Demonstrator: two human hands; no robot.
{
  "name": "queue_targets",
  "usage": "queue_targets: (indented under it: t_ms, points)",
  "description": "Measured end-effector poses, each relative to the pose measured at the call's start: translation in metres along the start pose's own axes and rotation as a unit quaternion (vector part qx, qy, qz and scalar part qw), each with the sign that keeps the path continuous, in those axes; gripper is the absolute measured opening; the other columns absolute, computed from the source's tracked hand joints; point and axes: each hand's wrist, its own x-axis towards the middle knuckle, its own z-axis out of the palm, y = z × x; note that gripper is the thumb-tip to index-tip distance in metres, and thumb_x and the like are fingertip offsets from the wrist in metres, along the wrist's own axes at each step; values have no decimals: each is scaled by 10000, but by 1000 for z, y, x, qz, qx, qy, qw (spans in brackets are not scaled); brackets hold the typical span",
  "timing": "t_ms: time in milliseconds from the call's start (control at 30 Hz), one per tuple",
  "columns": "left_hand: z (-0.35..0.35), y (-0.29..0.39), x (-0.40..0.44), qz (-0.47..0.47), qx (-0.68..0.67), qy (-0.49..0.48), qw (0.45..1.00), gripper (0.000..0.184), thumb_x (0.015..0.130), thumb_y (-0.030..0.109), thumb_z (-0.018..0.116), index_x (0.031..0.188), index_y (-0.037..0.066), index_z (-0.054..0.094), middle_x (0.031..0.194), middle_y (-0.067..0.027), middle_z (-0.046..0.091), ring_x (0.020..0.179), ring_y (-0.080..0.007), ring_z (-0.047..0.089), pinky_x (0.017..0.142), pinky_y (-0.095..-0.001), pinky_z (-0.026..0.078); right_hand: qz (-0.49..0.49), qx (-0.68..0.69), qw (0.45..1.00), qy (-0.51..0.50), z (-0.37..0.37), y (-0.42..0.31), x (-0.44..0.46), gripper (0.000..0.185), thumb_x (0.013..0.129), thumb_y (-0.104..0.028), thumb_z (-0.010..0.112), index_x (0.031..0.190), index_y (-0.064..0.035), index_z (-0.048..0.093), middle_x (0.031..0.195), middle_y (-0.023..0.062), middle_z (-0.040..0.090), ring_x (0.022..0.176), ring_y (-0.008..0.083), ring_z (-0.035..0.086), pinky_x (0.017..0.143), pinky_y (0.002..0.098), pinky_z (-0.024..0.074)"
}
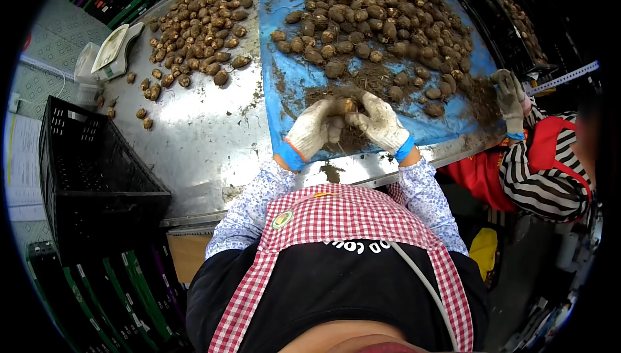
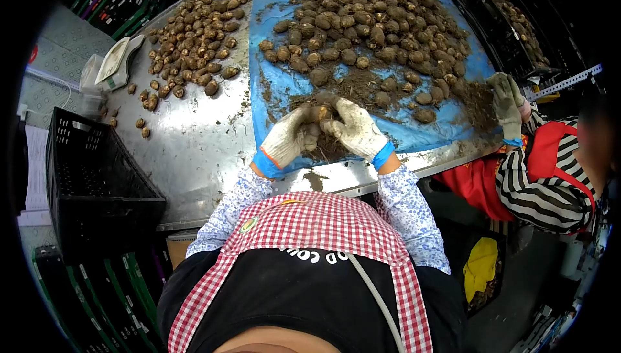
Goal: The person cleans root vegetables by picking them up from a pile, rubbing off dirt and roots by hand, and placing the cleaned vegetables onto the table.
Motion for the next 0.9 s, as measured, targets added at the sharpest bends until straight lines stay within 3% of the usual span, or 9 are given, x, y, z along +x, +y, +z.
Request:
queue_targets:
  t_ms: [100, 200, 333, 433, 533, 633, 733, 833, 900]
  points:
    - [9, 13, -5, -13, 75, -2, 997, 234, 999, 206, 475, 1097, 6, 547, 840, -72, 583, 626, -132, 504, 565, -272, 440, -69, 53, 996, -19, -2, -2, 2, 450, 820, -90, 647, 1254, -26, 544, 1206, 206, 586, 1048, 371, 604, 888, 405, 514]
    - [-10, 11, -1, -25, -29, -44, 998, 229, 1007, 199, 456, 1108, 19, 556, 912, -101, 617, 725, -167, 570, 617, -287, 455, -129, -9, 991, -47, -6, -14, 7, 486, 801, -42, 668, 1269, -39, 537, 1187, 187, 579, 1080, 358, 589, 901, 400, 510]
    - [-9, 15, -3, -33, -29, -66, 997, 203, 945, 60, 441, 1120, 14, 534, 902, -92, 597, 679, -137, 502, 600, -261, 421, -133, 40, 990, -26, 0, -6, 6, 478, 777, -15, 628, 1248, -33, 552, 1177, 184, 591, 1046, 358, 602, 893, 399, 523]
    - [-8, 14, -6, -41, 60, -45, 996, 196, 935, 46, 451, 1120, -8, 483, 817, -67, 543, 601, -104, 436, 547, -255, 396, -54, 165, 984, -45, 1, 1, 5, 493, 787, -33, 682, 1260, -29, 543, 1208, 173, 590, 1099, 322, 593, 912, 372, 503]
    - [-4, 13, -8, -31, 14, -50, 998, 218, 926, 41, 457, 1138, -6, 473, 791, -49, 529, 597, -93, 440, 523, -240, 382, -78, 139, 987, -35, -4, -7, 3, 448, 832, -47, 656, 1265, -23, 540, 1201, 180, 600, 1091, 320, 598, 917, 358, 495]
    - [12, 16, -12, -29, 9, 12, 999, 237, 916, 37, 462, 1148, -9, 473, 797, -44, 527, 591, -84, 449, 494, -229, 364, -91, 144, 985, -39, 4, 3, 7, 423, 861, -88, 641, 1264, -15, 535, 1186, 188, 602, 1070, 332, 601, 917, 365, 495]
    - [4, 13, -5, -8, 62, 23, 998, 301, 898, 53, 482, 1188, -25, 460, 788, -40, 538, 584, -82, 458, 481, -222, 371, -91, 65, 992, -58, 0, -1, 9, 413, 884, -129, 635, 1265, -9, 529, 1190, 172, 607, 1080, 301, 599, 923, 363, 492]
    - [-2, 13, -3, -32, 250, 31, 967, 312, 900, 79, 497, 1199, -7, 478, 773, -30, 515, 589, -96, 436, 526, -228, 381, -55, 69, 995, -36, -1, -2, 6, 426, 885, -148, 640, 1269, -7, 521, 1190, 161, 604, 1089, 293, 591, 930, 361, 491]
    - [-4, 11, -3, -13, 268, 27, 963, 348, 892, 95, 513, 1220, -13, 472, 758, -25, 516, 572, -98, 444, 519, -231, 389, -57, 149, 987, -22, 7, 7, 6, 426, 894, -166, 622, 1275, -8, 515, 1179, 169, 604, 1069, 308, 595, 923, 370, 493]
